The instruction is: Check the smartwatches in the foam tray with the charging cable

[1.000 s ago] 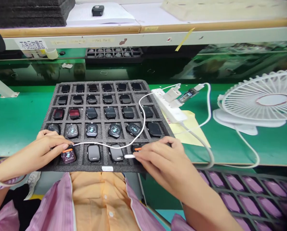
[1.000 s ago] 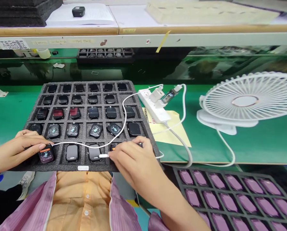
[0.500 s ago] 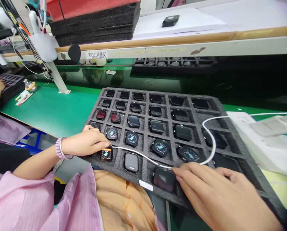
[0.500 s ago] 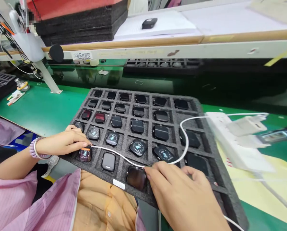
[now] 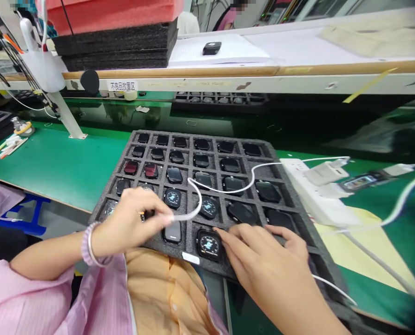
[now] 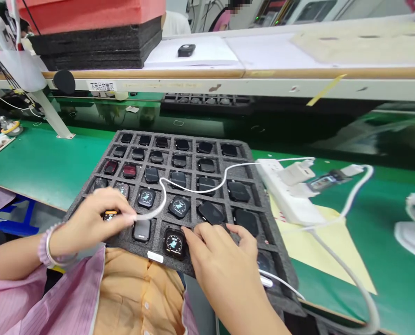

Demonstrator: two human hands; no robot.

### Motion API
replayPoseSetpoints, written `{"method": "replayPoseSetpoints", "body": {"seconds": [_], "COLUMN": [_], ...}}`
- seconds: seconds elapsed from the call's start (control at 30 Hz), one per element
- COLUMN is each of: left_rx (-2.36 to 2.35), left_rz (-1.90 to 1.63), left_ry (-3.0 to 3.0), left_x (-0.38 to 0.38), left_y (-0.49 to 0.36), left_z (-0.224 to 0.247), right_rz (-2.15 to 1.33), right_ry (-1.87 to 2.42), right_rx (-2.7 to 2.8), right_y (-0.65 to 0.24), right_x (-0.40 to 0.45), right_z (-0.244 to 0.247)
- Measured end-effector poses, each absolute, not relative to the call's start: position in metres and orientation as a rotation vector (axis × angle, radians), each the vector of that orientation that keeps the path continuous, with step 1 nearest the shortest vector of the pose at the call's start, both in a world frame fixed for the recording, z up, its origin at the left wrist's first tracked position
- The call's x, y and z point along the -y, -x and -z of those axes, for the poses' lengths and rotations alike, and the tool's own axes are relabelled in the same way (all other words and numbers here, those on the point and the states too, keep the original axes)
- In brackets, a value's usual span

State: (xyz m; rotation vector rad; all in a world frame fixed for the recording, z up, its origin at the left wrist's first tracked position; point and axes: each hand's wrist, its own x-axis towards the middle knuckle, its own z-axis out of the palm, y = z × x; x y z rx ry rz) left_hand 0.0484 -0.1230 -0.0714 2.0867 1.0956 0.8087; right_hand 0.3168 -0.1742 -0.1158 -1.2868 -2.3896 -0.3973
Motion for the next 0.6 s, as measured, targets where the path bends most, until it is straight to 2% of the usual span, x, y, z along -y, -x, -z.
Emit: {"method": "replayPoseSetpoints", "body": {"seconds": [0.1,0.4,0.47,0.6], "left_rx": [-1.034,-1.029,-1.017,-1.108], "left_rz": [-0.524,-0.296,-0.291,-0.299], "left_ry": [-2.357,-3.17,-3.097,-2.554], "left_x": [0.14,0.137,0.128,0.105], "left_y": [-0.065,-0.083,-0.079,-0.062], "left_z": [0.086,0.081,0.077,0.071], "right_rz": [0.377,0.361,0.358,0.33], "right_ry": [1.32,1.363,1.363,1.339], "right_rx": [2.361,2.35,2.344,2.328], "right_y": [-0.315,-0.314,-0.314,-0.315], "right_x": [0.175,0.176,0.175,0.174], "right_z": [0.117,0.114,0.114,0.115]}}
